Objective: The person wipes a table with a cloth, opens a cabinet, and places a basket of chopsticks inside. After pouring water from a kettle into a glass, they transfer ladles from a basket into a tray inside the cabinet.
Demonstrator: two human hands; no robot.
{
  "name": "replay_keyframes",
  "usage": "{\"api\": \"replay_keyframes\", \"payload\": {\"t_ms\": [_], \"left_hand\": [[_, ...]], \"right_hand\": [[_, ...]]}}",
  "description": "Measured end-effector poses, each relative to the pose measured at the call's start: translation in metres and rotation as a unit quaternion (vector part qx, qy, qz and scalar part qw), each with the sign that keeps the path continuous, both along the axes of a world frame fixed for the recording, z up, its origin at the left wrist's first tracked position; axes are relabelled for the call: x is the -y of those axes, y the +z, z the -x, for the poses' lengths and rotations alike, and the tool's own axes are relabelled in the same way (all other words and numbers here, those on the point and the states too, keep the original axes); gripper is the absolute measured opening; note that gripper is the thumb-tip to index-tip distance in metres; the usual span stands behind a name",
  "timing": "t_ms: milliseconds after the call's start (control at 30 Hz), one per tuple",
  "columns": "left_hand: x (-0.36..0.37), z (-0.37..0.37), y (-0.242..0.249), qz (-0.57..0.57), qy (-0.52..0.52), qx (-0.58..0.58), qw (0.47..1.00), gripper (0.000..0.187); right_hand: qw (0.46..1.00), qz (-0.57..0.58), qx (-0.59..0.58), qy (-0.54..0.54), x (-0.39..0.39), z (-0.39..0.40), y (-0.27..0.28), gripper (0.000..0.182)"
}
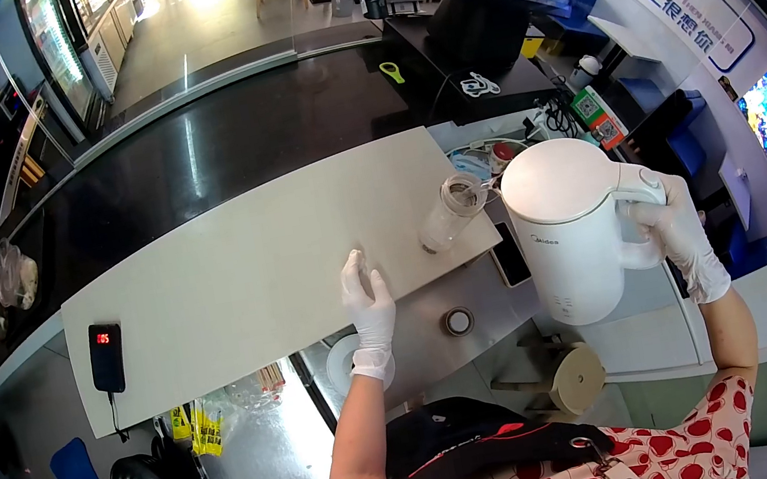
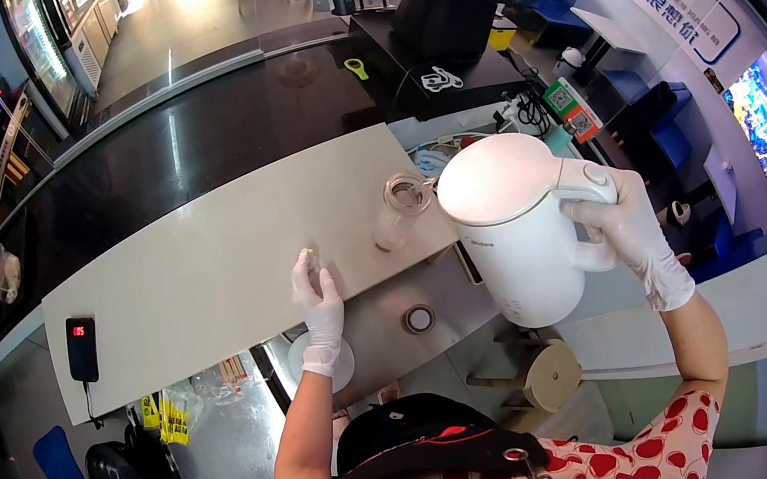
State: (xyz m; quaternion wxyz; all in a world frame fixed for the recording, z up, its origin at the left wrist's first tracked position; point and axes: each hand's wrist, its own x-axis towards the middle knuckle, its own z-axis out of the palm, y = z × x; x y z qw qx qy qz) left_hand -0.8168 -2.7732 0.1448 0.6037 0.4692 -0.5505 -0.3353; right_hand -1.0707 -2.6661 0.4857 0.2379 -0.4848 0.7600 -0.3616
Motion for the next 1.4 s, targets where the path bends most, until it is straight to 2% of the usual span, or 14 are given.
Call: {"api": "replay_keyframes", "payload": {"t_ms": [367,1067,1267,1400], "left_hand": [[-0.002,-0.001,0.005,-0.006,-0.005,-0.001,1.000,0.043],[-0.002,-0.001,0.007,-0.005,-0.007,-0.010,1.000,0.044],[-0.002,0.000,0.008,-0.011,-0.012,-0.012,1.000,0.043],[-0.004,-0.002,0.016,-0.019,-0.021,-0.014,1.000,0.042]], "right_hand": [[1.000,-0.007,-0.012,0.003,0.002,0.000,0.000,0.029],[1.000,-0.014,-0.001,0.012,0.007,0.004,-0.005,0.021],[1.000,-0.016,0.010,0.006,0.006,0.001,-0.011,0.029],[0.997,0.041,0.069,-0.008,-0.004,0.004,-0.030,0.036]]}}
